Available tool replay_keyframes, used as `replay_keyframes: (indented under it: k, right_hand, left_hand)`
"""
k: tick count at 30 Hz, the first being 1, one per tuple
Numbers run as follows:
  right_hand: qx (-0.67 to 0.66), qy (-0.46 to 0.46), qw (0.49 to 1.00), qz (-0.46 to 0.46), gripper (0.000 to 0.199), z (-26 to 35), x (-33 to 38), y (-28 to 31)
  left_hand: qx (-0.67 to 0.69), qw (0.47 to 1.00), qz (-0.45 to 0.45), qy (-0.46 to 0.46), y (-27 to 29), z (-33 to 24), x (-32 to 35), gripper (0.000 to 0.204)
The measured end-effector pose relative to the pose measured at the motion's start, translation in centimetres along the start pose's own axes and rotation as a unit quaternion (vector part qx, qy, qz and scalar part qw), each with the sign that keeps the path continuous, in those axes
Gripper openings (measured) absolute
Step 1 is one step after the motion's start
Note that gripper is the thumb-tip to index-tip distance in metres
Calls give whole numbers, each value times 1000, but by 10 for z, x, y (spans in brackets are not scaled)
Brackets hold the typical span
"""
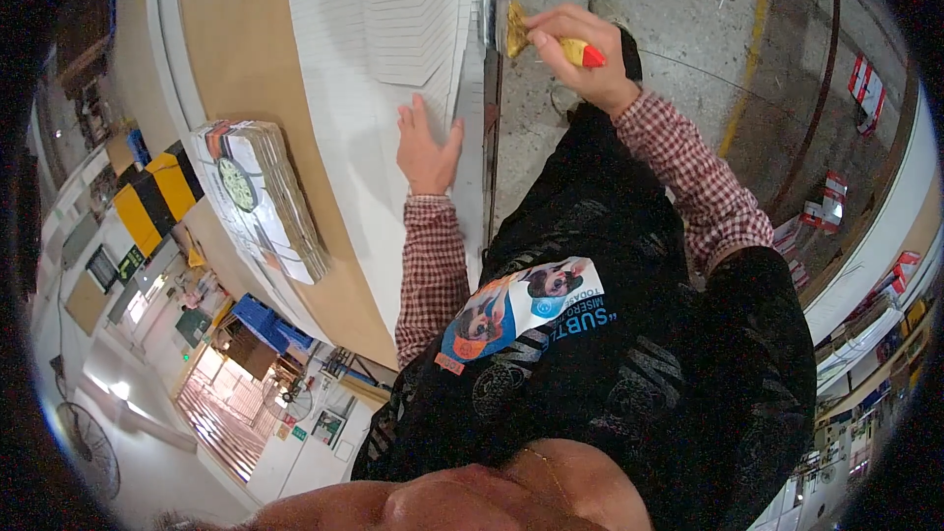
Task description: Applying a liquid coating to the edges of a stack of paper using a brush.
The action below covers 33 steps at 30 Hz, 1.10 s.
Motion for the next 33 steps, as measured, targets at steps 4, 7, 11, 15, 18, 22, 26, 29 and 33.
replay_keyframes:
  k: [4, 7, 11, 15, 18, 22, 26, 29, 33]
  right_hand:
    - [16, 41, 999, -15, 10, -7, -7, -9]
    - [16, 29, 999, 7, 9, -9, 9, -20]
    - [-5, -20, 999, 47, 9, 3, 37, -28]
    - [-7, -4, 1000, 7, 9, 12, 29, -17]
    - [6, 6, 1000, -16, 10, 4, 19, -23]
    - [-9, -29, 999, 29, 9, 7, 48, -33]
    - [-52, -76, 995, 39, 9, 23, 68, -27]
    - [-51, -97, 994, 17, 10, 33, 61, -10]
    - [-37, -102, 994, 6, 11, 26, 64, 1]
  left_hand:
    - [58, 998, 17, -35, 13, 6, -5, 73]
    - [72, 996, 36, -27, 17, 7, -7, 71]
    - [46, 998, 19, -46, 15, 8, -9, 71]
    - [31, 998, 24, -41, 19, -1, -10, 71]
    - [2, 999, 7, -46, 13, 0, -9, 72]
    - [-38, 997, -25, -61, 2, -3, -6, 76]
    - [-54, 997, -40, -21, -8, -11, 0, 79]
    - [-44, 995, -91, 9, -25, -13, 18, 90]
    - [-104, 982, -82, 138, -44, -1, 58, 102]
Point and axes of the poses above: each hand's wrist, its own x-axis away from the middle knuckle, its own y-axis out of the back of the hand, z = x × y, the point moved 4 cm from there along -x, towards the middle knuckle, and after that the axes turned 3 degrees about y, right-handed, at the moved point
